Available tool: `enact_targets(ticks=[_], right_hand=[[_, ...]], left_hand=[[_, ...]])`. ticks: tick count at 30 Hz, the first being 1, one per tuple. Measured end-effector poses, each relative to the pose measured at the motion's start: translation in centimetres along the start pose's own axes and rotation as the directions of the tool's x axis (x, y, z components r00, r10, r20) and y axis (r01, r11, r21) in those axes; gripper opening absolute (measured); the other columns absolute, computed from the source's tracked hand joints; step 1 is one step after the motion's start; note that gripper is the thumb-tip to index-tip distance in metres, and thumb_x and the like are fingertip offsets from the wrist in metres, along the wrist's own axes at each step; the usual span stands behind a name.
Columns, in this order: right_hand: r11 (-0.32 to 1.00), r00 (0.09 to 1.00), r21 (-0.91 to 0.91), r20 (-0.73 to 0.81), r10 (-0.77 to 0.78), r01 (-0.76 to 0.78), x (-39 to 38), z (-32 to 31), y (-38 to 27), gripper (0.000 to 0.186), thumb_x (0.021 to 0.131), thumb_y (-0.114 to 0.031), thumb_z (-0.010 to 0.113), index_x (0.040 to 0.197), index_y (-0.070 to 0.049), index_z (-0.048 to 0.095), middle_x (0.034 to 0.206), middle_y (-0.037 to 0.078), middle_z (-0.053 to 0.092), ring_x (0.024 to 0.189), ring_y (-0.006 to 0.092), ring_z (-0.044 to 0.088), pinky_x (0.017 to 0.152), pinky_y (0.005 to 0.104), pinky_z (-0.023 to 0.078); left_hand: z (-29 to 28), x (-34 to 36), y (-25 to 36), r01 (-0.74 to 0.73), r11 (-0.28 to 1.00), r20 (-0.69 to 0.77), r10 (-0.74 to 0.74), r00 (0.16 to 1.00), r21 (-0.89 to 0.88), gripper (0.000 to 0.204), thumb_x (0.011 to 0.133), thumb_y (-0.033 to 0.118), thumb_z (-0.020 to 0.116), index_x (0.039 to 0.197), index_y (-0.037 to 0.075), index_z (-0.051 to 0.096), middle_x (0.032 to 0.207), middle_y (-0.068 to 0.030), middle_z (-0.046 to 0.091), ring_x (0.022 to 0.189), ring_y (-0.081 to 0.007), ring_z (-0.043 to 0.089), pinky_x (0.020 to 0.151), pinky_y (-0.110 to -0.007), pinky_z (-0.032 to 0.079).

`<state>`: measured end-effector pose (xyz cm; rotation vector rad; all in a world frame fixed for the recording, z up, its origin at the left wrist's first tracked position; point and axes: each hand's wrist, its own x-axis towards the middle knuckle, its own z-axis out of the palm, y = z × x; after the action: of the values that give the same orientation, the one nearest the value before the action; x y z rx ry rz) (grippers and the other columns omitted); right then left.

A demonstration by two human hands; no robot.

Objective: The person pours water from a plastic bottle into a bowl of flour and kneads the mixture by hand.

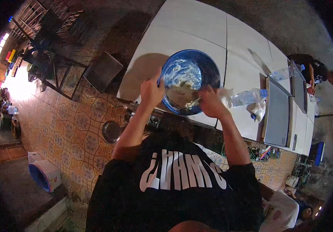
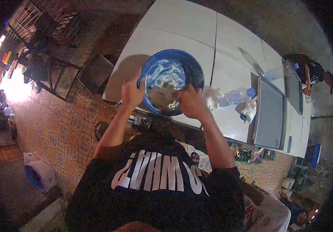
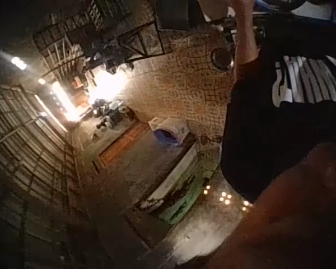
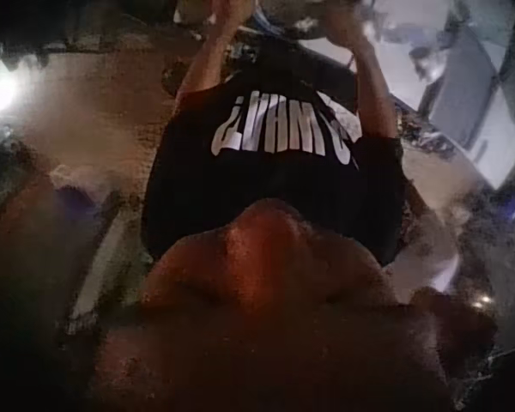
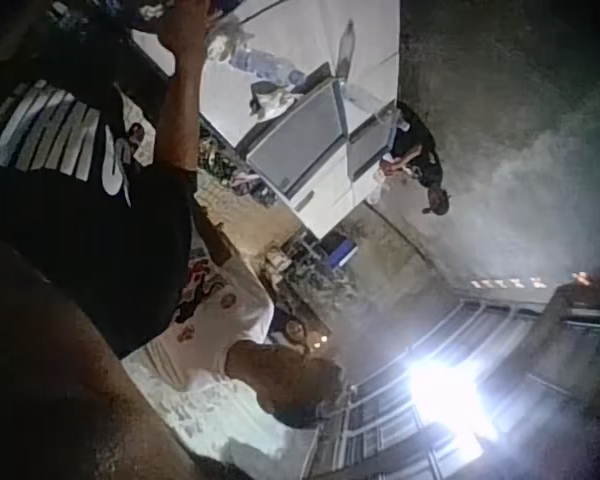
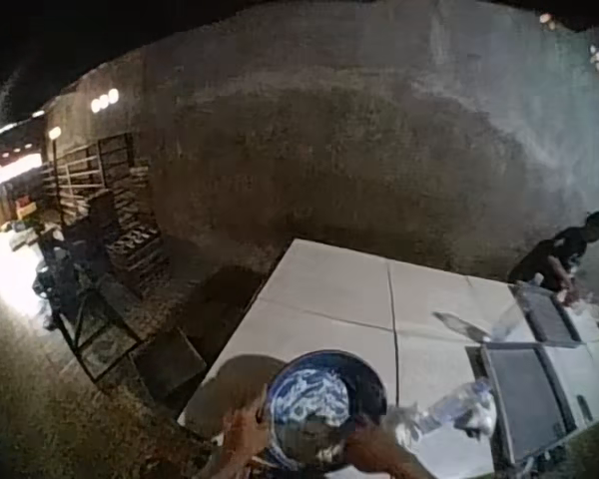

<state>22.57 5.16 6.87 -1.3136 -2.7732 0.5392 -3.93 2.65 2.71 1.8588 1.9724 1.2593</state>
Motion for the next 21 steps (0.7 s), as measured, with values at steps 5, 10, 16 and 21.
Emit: enact_targets(ticks=[5, 10, 16, 21], right_hand=[[0.982, 0.982, -0.044, -0.067, 0.179, -0.182, -0.6, 0.3, 1.0, 0.047, 0.082, -0.005, 0.058, 0.128, -0.01, 0.064, 0.113, 0.021, 0.063, 0.118, 0.0388, 0.053, 0.094, 0.0579, 0.037], [0.986, 0.989, -0.099, 0.041, 0.141, -0.136, 0.3, 3.5, -1.6, 0.038, 0.081, -0.009, 0.061, 0.118, -0.002, 0.065, 0.117, 0.02, 0.064, 0.119, 0.0405, 0.053, 0.094, 0.0647, 0.037], [0.991, 0.999, 0.132, -0.035, -0.003, 0.008, 1.2, 2.4, -2.2, 0.037, 0.077, -0.005, 0.06, 0.113, -0.005, 0.071, 0.118, 0.019, 0.064, 0.119, 0.0363, 0.05, 0.092, 0.0522, 0.034], [0.945, 0.99, -0.323, 0.143, -0.012, 0.058, 3.0, 1.4, -6.3, 0.029, 0.083, -0.009, 0.062, 0.109, -0.011, 0.074, 0.123, 0.015, 0.066, 0.128, 0.0362, 0.046, 0.099, 0.0596, 0.036]], left_hand=[[-0.3, 0.2, 0.7, 0.066, 0.998, 0.022, -0.065, 0.998, -0.008, 0.048, 0.092, 0.015, 0.065, 0.139, 0.008, 0.061, 0.077, -0.0256, 0.068, 0.074, -0.0433, 0.069, 0.066, -0.05, 0.053], [0.1, 0.6, 0.5, -0.011, 0.999, -0.011, 0.011, 1.0, 0.038, 0.049, 0.091, 0.016, 0.066, 0.139, 0.009, 0.061, 0.082, -0.0258, 0.069, 0.076, -0.0445, 0.068, 0.068, -0.052, 0.053], [-1.5, 1.3, 2.1, 0.104, 0.994, 0.155, -0.109, 0.982, 0.038, 0.047, 0.092, 0.017, 0.064, 0.138, 0.009, 0.061, 0.086, -0.0248, 0.071, 0.082, -0.0449, 0.069, 0.073, -0.053, 0.054], [0.2, 1.0, 0.5, -0.148, 0.989, -0.029, 0.148, 0.989, 0.003, 0.047, 0.093, 0.017, 0.064, 0.138, 0.008, 0.061, 0.078, -0.0253, 0.068, 0.073, -0.0437, 0.067, 0.068, -0.052, 0.054]])
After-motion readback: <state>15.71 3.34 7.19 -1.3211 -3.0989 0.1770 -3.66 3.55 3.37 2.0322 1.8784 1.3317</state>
